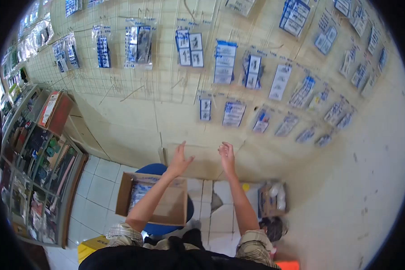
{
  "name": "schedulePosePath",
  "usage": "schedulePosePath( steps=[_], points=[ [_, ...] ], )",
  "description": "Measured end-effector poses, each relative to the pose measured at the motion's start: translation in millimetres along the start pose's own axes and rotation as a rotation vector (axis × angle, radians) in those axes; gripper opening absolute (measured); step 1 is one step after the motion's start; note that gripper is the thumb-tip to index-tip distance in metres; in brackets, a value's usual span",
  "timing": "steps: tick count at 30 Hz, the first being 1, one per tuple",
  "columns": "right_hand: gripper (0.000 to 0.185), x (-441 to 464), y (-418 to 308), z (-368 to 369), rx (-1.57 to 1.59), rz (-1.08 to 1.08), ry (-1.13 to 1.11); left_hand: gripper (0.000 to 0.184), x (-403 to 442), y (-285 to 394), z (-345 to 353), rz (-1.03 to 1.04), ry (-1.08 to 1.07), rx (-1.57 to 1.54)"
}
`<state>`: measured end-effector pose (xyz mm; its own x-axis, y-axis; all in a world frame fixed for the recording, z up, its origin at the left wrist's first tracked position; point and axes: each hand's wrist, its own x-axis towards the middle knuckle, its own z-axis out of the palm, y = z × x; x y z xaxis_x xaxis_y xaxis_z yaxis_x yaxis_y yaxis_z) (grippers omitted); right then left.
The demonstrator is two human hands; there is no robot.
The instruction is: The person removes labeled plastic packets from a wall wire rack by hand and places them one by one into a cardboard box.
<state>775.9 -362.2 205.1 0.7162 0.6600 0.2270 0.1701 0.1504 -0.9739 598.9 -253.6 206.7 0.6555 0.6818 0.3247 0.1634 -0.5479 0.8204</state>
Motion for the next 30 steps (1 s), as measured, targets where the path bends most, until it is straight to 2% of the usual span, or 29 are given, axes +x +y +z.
schedulePosePath(
  steps=[2,4,5,7,11,13,17,19,20,22,23,25,27,29,30],
  points=[
    [0.031,42,-10,-3,-0.035,-0.077,-0.034,0.068,32,-3,10,-0.006,0.097,-0.006],
    [0.041,77,-18,5,-0.132,-0.122,-0.125,0.067,68,-17,18,-0.11,0.166,-0.069],
    [0.041,93,-17,10,-0.109,-0.137,-0.141,0.067,85,-23,19,-0.102,0.188,-0.046],
    [0.053,116,-13,14,-0.235,-0.324,-0.08,0.067,106,-24,27,-0.034,0.24,-0.064],
    [0.062,134,-18,23,-0.224,-0.298,-0.074,0.067,130,-25,41,-0.001,0.229,-0.029],
    [0.067,140,-17,29,-0.39,-0.39,0.039,0.068,141,-28,45,0.048,0.261,-0.062],
    [0.069,152,-8,35,-0.32,-0.362,0.062,0.067,156,-23,51,0.091,0.315,-0.069],
    [0.053,156,-10,37,-0.226,-0.333,0.055,0.057,155,1,47,-0.037,0.301,-0.172],
    [0.053,159,-11,35,-0.22,-0.333,0.053,0.057,158,-2,49,-0.037,0.304,-0.166],
    [0.033,159,-23,28,-0.199,-0.255,-0.12,0.04,160,-8,53,0.055,0.367,-0.189],
    [0.033,158,-28,28,-0.196,-0.251,-0.129,0.04,160,-7,53,0.048,0.372,-0.185],
    [0.022,154,-37,29,-0.022,-0.171,-0.15,0.026,152,19,40,-0.095,0.324,-0.478],
    [0.022,151,-46,30,-0.121,-0.18,-0.172,0.024,150,26,34,-0.091,0.331,-0.549],
    [0.019,147,-54,34,0.126,-0.303,-0.171,0.022,143,33,32,-0.085,0.331,-0.622],
    [0.015,145,-59,33,0.133,-0.25,-0.199,0.02,138,39,30,-0.101,0.326,-0.632]
  ],
)
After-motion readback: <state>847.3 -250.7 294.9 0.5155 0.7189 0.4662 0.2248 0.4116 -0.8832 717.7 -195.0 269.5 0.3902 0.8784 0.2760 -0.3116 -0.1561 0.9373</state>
